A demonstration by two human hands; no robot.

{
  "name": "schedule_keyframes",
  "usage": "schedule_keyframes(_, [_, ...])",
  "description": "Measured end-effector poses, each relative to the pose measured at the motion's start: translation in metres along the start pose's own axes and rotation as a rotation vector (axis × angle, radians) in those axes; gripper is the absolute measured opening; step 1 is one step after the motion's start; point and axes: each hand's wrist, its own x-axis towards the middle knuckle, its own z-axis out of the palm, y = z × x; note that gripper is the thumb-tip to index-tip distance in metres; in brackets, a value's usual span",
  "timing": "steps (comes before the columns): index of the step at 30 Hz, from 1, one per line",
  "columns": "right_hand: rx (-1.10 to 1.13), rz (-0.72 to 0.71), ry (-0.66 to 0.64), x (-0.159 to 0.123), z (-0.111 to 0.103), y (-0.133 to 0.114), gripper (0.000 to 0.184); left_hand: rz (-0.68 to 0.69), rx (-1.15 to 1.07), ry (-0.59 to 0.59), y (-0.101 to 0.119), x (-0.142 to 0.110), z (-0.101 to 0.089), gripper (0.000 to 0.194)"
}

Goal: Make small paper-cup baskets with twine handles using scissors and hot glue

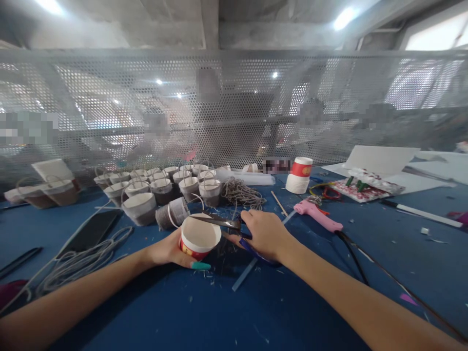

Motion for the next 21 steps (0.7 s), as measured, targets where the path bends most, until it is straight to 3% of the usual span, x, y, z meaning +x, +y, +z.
schedule_keyframes(8, [0.059, 0.204, 0.024, 0.0034, -0.0034, 0.0029, 0.036, -0.081, -0.001, 0.042, -0.0008, -0.0014, -0.0010, 0.056])
schedule_keyframes(21, [-0.038, 0.033, -0.006, 0.0017, -0.0092, 0.0028, 0.044, -0.052, -0.094, 0.034, -0.0003, 0.0009, -0.0038, 0.058])
